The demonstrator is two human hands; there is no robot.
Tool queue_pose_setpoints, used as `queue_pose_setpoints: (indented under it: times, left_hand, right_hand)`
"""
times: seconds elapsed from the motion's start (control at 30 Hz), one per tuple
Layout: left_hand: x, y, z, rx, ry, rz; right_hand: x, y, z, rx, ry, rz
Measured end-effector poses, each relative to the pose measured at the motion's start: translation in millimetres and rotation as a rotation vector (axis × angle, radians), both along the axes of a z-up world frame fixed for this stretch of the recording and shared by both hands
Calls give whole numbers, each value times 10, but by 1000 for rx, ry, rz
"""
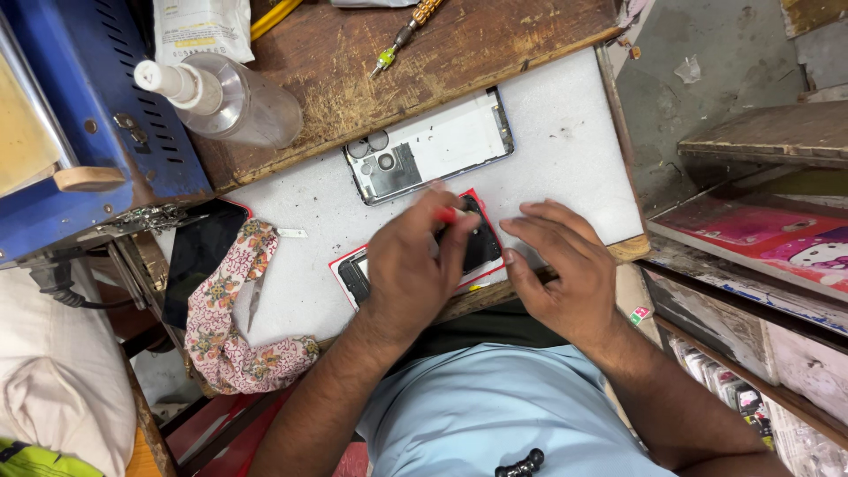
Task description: The person uses a red-handled tool to scrape residue from the back of a disassembled smartphone. They repeatedly wipe the tool on a cloth and continue cleaning the camera module area and battery label surface.
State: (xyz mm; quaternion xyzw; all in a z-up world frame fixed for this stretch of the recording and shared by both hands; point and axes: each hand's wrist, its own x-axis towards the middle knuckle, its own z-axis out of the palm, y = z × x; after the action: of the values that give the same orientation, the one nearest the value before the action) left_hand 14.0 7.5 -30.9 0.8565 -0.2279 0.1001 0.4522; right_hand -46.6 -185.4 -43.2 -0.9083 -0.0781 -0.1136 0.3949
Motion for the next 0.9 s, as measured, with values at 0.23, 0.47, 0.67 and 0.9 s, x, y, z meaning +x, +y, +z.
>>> queue_pose_setpoints:
  times: [0.23,0.47,0.67,0.9]
  left_hand:
    - [109,51,300,33,-145,-339]
    - [158,91,294,-12,-27,-384]
    - [192,37,361,-23,-59,-363]
    - [176,-21,420,24,-97,-307]
  right_hand:
    - [-239,-272,399,647,27,188]
    - [-390,-666,610,1278,-26,1003]
    - [-551,-631,649,1041,120,480]
    - [-580,-554,571,798,210,189]
